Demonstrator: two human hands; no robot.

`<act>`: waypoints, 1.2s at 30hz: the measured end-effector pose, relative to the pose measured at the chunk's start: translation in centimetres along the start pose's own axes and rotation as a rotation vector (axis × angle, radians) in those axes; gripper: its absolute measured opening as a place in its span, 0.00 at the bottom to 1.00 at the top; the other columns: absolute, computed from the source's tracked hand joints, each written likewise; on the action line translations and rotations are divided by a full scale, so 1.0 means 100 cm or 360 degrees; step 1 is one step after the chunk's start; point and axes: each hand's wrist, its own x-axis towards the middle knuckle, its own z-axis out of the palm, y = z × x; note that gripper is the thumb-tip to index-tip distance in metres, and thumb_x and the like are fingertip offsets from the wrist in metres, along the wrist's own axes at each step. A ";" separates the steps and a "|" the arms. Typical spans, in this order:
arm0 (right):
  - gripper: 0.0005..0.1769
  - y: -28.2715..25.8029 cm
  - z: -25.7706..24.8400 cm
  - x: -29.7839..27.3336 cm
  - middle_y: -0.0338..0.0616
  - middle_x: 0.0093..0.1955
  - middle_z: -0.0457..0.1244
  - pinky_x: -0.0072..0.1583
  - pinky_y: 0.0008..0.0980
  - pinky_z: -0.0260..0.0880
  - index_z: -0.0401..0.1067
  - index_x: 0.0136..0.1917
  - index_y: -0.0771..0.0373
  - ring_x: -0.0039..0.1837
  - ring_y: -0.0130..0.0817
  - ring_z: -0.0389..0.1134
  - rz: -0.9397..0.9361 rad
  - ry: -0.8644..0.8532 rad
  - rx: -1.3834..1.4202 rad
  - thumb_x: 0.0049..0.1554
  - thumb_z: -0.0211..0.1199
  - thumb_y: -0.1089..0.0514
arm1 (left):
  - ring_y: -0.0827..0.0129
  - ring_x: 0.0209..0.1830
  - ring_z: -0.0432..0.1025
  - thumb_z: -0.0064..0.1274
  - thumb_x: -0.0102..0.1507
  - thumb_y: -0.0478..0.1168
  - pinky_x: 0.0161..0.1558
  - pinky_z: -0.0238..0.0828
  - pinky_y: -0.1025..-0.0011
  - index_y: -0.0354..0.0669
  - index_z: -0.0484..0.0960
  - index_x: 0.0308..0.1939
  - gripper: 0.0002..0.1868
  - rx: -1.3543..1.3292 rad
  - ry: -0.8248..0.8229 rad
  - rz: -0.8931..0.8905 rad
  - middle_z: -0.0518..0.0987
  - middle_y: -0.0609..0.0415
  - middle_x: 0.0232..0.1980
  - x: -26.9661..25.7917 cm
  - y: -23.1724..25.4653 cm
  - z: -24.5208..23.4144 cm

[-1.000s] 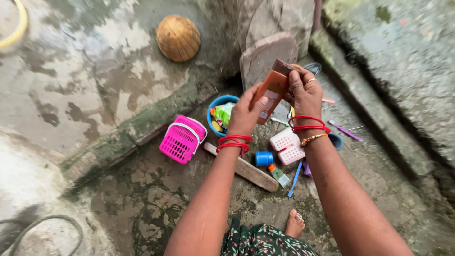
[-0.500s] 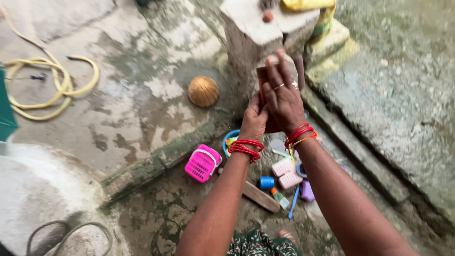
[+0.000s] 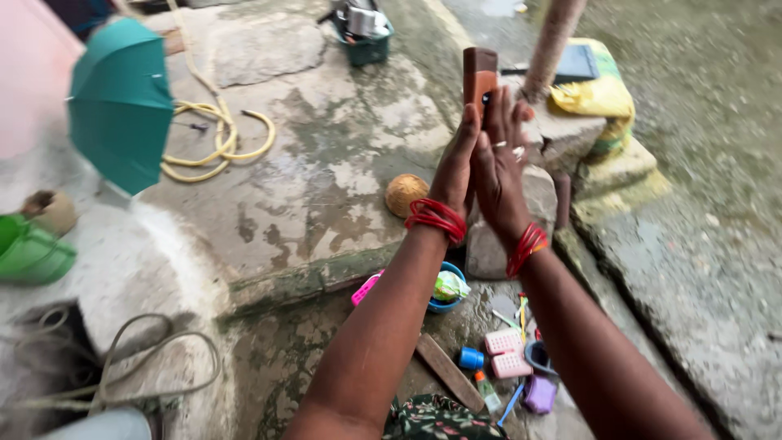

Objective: The person retrieves bottles from the ground one at a time, carries them over, and sets them in a row on a wall shelf, then places a wrapped item into a carton box.

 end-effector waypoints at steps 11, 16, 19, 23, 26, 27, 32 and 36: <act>0.30 -0.034 0.012 0.051 0.56 0.91 0.35 0.86 0.49 0.38 0.46 0.86 0.60 0.91 0.47 0.37 -0.0152 0.0011 0.0643 0.78 0.39 0.46 | 0.65 0.59 0.73 0.56 0.63 0.60 0.56 0.73 0.58 0.40 0.74 0.68 0.36 0.0428 0.0690 0.0388 0.78 0.52 0.60 -0.058 0.066 0.004; 0.32 -0.094 0.064 0.040 0.52 0.87 0.39 0.80 0.45 0.37 0.55 0.83 0.57 0.87 0.48 0.37 -0.0553 -0.0300 -0.0346 0.70 0.46 0.46 | 0.76 0.52 0.76 0.55 0.67 0.48 0.55 0.72 0.70 0.41 0.78 0.63 0.23 0.0578 0.0776 0.0693 0.83 0.61 0.53 -0.102 0.097 -0.009; 0.30 -0.113 0.095 0.052 0.54 0.87 0.43 0.81 0.42 0.43 0.56 0.83 0.60 0.87 0.47 0.42 -0.0486 -0.0316 0.0123 0.73 0.42 0.47 | 0.72 0.47 0.74 0.53 0.72 0.46 0.45 0.69 0.68 0.38 0.79 0.62 0.20 0.0807 0.1056 0.0566 0.81 0.58 0.50 -0.141 0.128 -0.012; 0.31 -0.145 0.140 0.037 0.50 0.70 0.65 0.70 0.34 0.64 0.61 0.77 0.66 0.70 0.34 0.65 0.0103 -0.0820 0.1437 0.72 0.44 0.42 | 0.75 0.51 0.75 0.55 0.70 0.40 0.54 0.71 0.70 0.37 0.79 0.63 0.19 0.0811 0.1078 0.0927 0.82 0.57 0.53 -0.179 0.173 -0.024; 0.30 -0.180 0.172 0.013 0.42 0.53 0.64 0.53 0.33 0.64 0.71 0.70 0.71 0.51 0.27 0.63 0.0524 -0.1116 0.1413 0.74 0.50 0.42 | 0.74 0.52 0.75 0.57 0.66 0.35 0.55 0.71 0.69 0.38 0.77 0.65 0.22 0.0746 0.1080 0.1190 0.82 0.57 0.55 -0.216 0.209 -0.036; 0.30 -0.191 0.178 0.003 0.42 0.53 0.64 0.53 0.33 0.64 0.71 0.70 0.71 0.51 0.27 0.63 0.0514 -0.1131 0.1424 0.74 0.50 0.42 | 0.73 0.54 0.74 0.57 0.66 0.35 0.58 0.71 0.69 0.37 0.76 0.66 0.23 0.0846 0.1117 0.1209 0.81 0.56 0.57 -0.233 0.220 -0.039; 0.21 -0.265 0.220 -0.026 0.34 0.46 0.65 0.52 0.30 0.74 0.72 0.62 0.66 0.48 0.21 0.66 0.0390 -0.1505 0.1505 0.68 0.57 0.47 | 0.71 0.56 0.73 0.56 0.65 0.34 0.59 0.71 0.68 0.38 0.71 0.72 0.30 0.0968 0.1276 0.1381 0.78 0.53 0.61 -0.311 0.279 -0.046; 0.20 -0.323 0.258 -0.053 0.33 0.49 0.68 0.52 0.29 0.73 0.71 0.62 0.62 0.49 0.21 0.70 0.0390 -0.1620 0.1538 0.64 0.57 0.48 | 0.69 0.61 0.72 0.53 0.69 0.38 0.63 0.70 0.67 0.36 0.69 0.74 0.29 0.0818 0.1327 0.1637 0.76 0.53 0.66 -0.381 0.333 -0.046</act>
